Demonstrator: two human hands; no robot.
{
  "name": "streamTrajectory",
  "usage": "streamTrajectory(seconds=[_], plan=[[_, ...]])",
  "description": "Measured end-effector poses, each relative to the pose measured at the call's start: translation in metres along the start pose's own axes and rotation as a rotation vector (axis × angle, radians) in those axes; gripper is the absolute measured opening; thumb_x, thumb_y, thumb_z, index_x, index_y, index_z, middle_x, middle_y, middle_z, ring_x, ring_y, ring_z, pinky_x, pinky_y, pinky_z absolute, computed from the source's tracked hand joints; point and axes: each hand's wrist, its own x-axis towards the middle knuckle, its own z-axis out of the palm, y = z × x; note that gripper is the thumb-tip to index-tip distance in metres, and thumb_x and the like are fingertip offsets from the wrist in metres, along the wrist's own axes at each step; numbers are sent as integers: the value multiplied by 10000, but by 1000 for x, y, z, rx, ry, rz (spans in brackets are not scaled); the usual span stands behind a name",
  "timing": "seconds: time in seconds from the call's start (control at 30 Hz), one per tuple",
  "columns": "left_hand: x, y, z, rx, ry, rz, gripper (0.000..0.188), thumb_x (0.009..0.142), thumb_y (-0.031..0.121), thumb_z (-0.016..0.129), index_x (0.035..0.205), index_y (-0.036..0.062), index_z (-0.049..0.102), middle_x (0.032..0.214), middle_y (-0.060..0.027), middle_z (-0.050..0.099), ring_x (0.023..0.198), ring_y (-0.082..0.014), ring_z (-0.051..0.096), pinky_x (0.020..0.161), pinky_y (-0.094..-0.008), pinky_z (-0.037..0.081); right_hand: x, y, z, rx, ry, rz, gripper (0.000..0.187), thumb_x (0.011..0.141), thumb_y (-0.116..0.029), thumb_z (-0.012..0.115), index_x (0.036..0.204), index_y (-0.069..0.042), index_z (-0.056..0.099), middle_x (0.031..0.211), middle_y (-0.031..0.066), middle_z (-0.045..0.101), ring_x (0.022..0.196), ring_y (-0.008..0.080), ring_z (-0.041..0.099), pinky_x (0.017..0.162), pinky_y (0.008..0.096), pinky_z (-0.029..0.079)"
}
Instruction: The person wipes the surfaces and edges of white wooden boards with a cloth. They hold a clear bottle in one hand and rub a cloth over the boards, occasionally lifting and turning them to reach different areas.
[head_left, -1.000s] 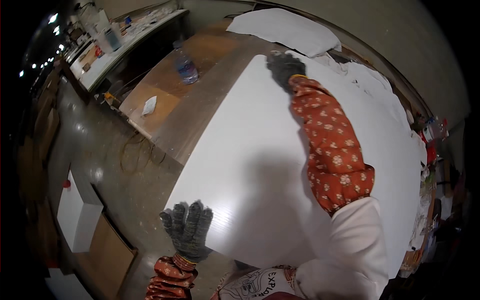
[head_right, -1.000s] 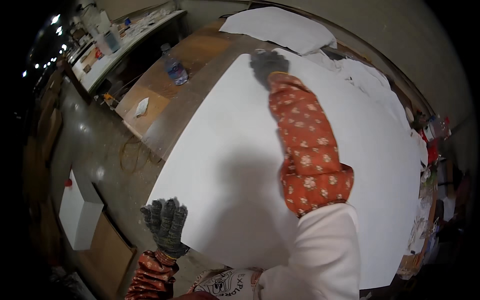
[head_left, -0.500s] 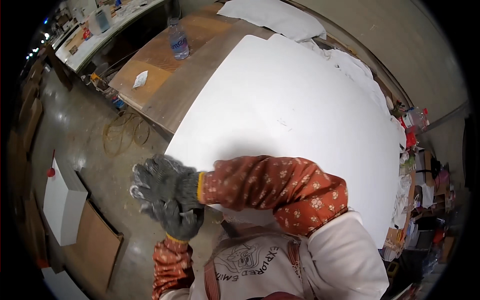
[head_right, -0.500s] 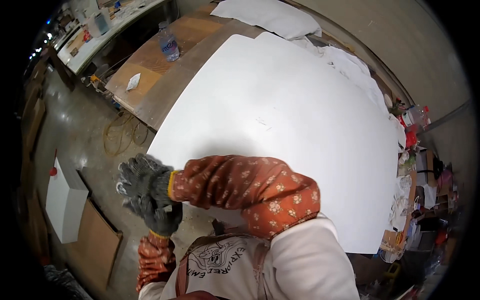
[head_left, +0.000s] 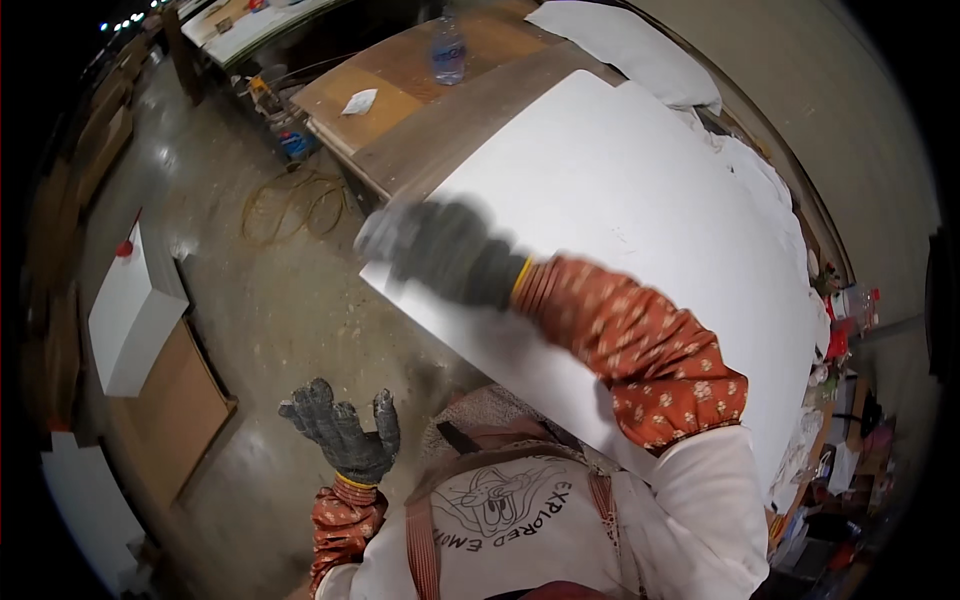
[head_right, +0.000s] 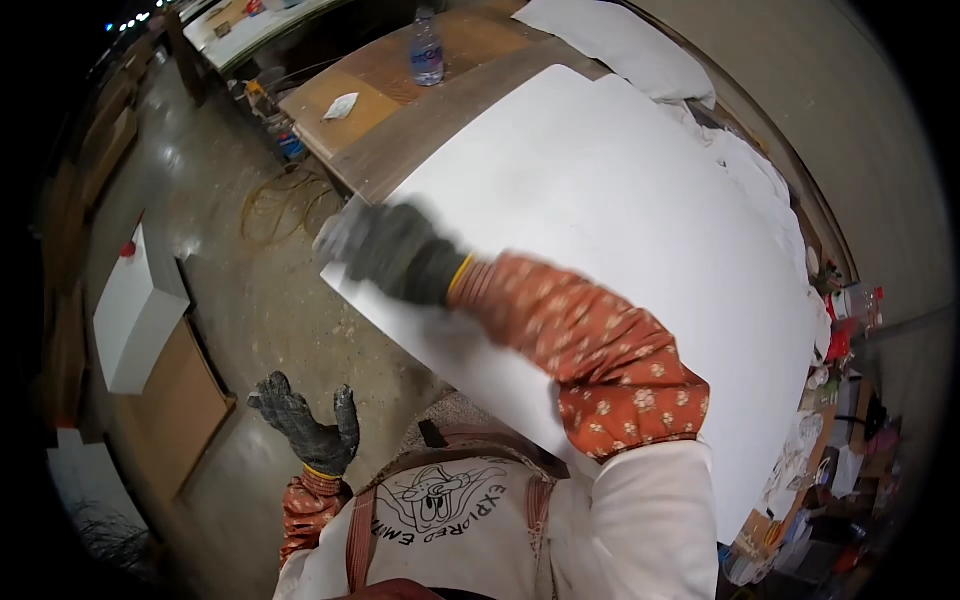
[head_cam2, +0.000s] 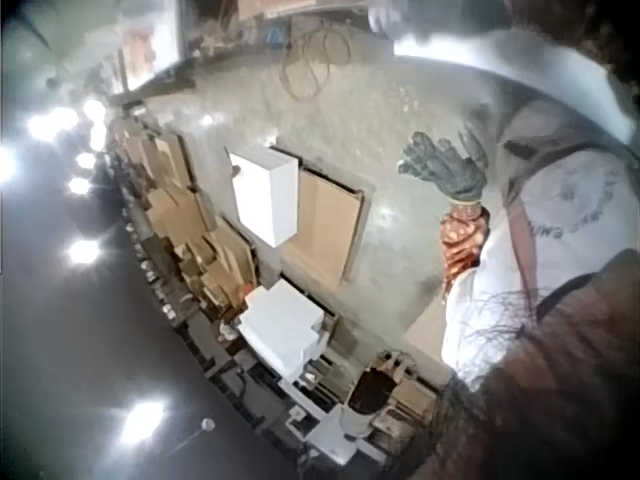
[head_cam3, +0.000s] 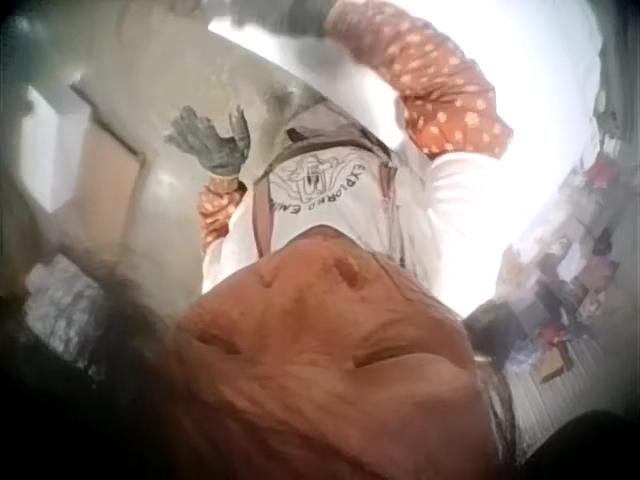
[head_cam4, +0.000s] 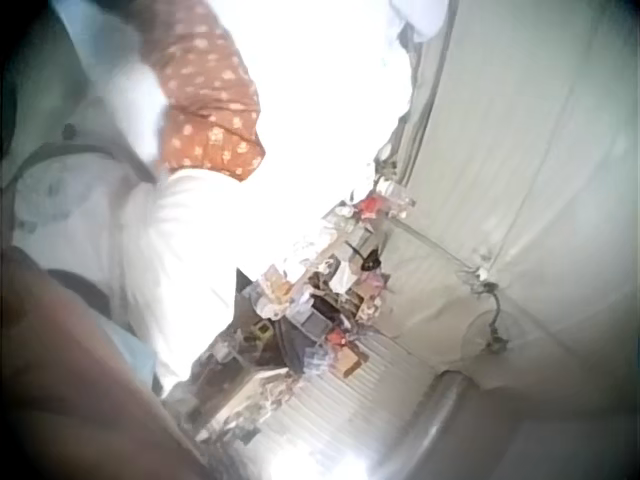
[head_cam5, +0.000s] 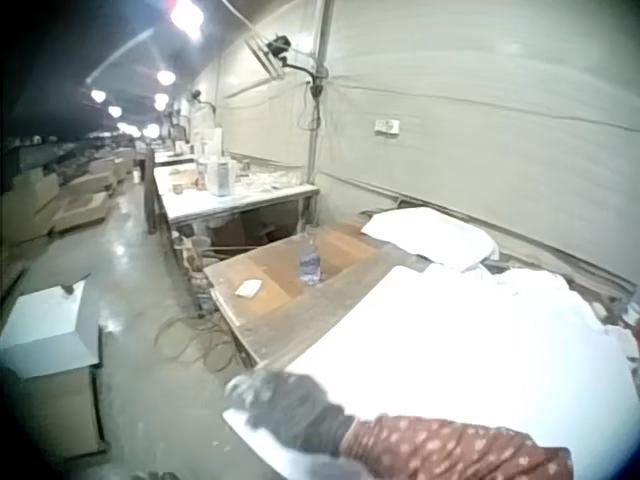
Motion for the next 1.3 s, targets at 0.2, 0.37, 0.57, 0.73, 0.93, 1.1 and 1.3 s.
streamTrajectory(seconds=[0.2, 0.37, 0.57, 0.73, 0.93, 1.1, 1.3], plan=[[5, -2, -9, 14, -21, -62, 798, 834, 151, 656, 1479, 53, 196, 1442, -254, 335, 1357, -465, 252, 1094, -617, 129, 15, 31, -7, -54, 88, 113, 269, 819, -250, 554, 1037, -100, 606, 908, 99, 608, 818, 264, 566, 565, 450, 468], [48, 24, 18, -263, 338, -23, 649, 870, 140, 624, 1426, 17, 312, 1421, -219, 386, 1333, -416, 330, 1111, -566, 180, 14, -72, 18, -36, 466, 19, 122, 776, -153, 527, 807, -44, 573, 862, 210, 565, 818, 341, 542, 706, 463, 440], [83, 98, 25, -219, 449, 199, 612, 877, 137, 618, 1408, 12, 341, 1413, -210, 402, 1326, -400, 347, 1112, -552, 195, -70, -111, -29, 272, 54, 75, 540, 835, -279, 478, 1121, 178, 483, 1041, 346, 533, 927, 479, 551, 821, 592, 425], [86, 172, 7, -330, 430, 285, 582, 882, 135, 613, 1393, 8, 365, 1406, -202, 415, 1321, -386, 361, 1113, -540, 208, -209, -142, -139, 38, 128, 466, 329, 810, -342, 562, 947, -48, 619, 1011, 147, 575, 972, 292, 568, 798, 464, 477], [102, 247, -1, -264, 394, 423, 546, 888, 132, 607, 1374, 4, 394, 1398, -192, 431, 1314, -370, 379, 1114, -526, 223, -435, -182, -348, -669, 135, 1121, 319, 710, -242, 724, 990, -115, 640, 1142, 88, 569, 1090, 236, 531, 865, 373, 470], [107, 292, -23, -172, 350, 478, 518, 893, 130, 602, 1359, 0, 418, 1391, -184, 444, 1309, -356, 393, 1116, -514, 236, -621, -238, -364, -1093, -27, 1344, 481, 859, -48, 533, 1335, -58, 470, 1346, 152, 485, 1241, 281, 470, 1018, 394, 418], [101, 321, -41, 14, 284, 526, 412, 909, 114, 588, 1294, -4, 499, 1330, -146, 521, 1274, -295, 455, 1109, -474, 287, -668, -221, -430, -289, 853, 1780, 453, 944, -181, 487, 1388, -128, 414, 1351, 181, 484, 1200, 333, 512, 1015, 408, 398]])
